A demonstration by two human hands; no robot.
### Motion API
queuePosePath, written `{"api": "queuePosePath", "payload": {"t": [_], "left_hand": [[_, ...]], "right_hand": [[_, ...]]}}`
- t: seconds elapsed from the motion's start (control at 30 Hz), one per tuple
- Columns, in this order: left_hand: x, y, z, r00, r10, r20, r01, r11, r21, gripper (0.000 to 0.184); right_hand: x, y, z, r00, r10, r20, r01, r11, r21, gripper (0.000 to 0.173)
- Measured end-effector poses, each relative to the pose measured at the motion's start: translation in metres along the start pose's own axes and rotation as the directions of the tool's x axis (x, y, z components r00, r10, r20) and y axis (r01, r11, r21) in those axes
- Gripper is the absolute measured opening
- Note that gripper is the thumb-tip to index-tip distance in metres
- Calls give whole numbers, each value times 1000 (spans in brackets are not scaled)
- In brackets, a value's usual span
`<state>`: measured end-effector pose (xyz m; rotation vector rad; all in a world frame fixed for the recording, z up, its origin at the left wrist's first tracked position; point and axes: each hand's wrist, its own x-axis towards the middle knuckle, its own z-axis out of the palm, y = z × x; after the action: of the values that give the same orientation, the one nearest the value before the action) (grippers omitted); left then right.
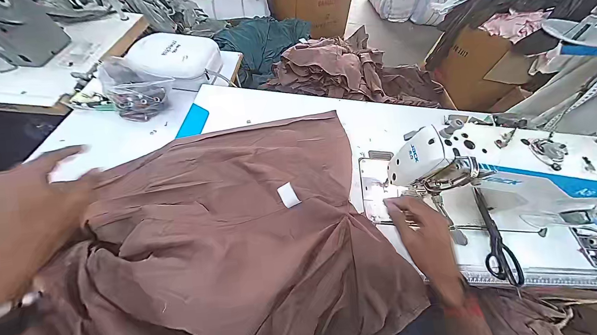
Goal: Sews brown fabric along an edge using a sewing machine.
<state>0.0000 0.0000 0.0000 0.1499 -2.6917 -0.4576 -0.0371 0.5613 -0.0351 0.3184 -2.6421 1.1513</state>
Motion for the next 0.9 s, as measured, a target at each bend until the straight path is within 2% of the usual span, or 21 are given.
{"api": "queuePosePath", "payload": {"t": [0.07,0.1,0.13,0.17,0.2,0.23,0.27,0.33,0.37,0.43,0.47,0.53,0.57,0.6,0.63,0.67,0.7,0.73,0.8,0.83,0.9], "left_hand": [[-1,102,12,975,123,183,-43,919,-392,38],[-5,151,23,920,241,308,-21,816,-577,34],[-7,190,39,820,367,439,43,726,-687,35],[-6,221,62,699,472,537,95,682,-725,35],[-5,246,90,607,521,600,105,696,-710,34],[-1,265,118,546,514,662,83,753,-653,34],[5,281,145,517,473,713,66,809,-585,34],[11,302,189,528,395,751,108,846,-522,32],[13,309,201,541,375,753,175,825,-537,30],[12,317,209,569,353,743,361,704,-611,30],[7,318,208,581,332,743,471,607,-640,32],[-5,314,205,588,291,755,672,344,-656,37],[-11,310,202,571,287,769,735,238,-634,41],[-16,305,198,547,290,786,778,173,-605,44],[-19,299,196,527,297,796,801,140,-582,46],[-22,291,194,507,319,801,816,122,-565,48],[-24,284,194,489,356,796,827,100,-553,50],[-26,277,195,481,400,780,834,65,-548,55],[-28,271,196,479,460,748,838,15,-545,65],[-28,270,196,475,481,737,837,10,-547,69],[-25,271,198,459,528,714,835,17,-550,76]], "right_hand": [[-32,22,-47,987,89,-133,-105,987,-121,26],[-48,38,-70,972,128,-197,-171,960,-222,26],[-58,56,-90,957,166,-237,-242,909,-340,26],[-67,75,-107,943,226,-245,-317,838,-445,27],[-75,93,-122,924,317,-215,-383,760,-525,29],[-83,110,-134,896,412,-163,-426,697,-578,34],[-88,125,-141,872,478,-110,-437,655,-616,38],[-94,145,-144,860,509,-36,-393,614,-684,47],[-97,148,-143,867,498,-26,-372,610,-700,49],[-94,150,-142,878,476,-45,-376,630,-680,49],[-94,149,-142,875,477,-77,-412,653,-635,51],[-92,150,-146,826,543,-149,-547,709,-446,58],[-92,150,-150,792,594,-142,-607,743,-282,57],[-97,149,-152,760,642,-104,-648,761,-40,50],[-103,148,-152,737,674,-45,-644,721,257,38],[-114,144,-150,731,682,4,-583,622,523,24],[-129,141,-146,754,655,49,-482,501,719,16],[-142,135,-142,798,595,94,-373,364,853,17],[-161,115,-126,911,368,185,-246,125,961,36],[-164,99,-113,935,278,218,-250,85,965,39],[-161,63,-87,920,211,329,-359,119,926,32]]}}
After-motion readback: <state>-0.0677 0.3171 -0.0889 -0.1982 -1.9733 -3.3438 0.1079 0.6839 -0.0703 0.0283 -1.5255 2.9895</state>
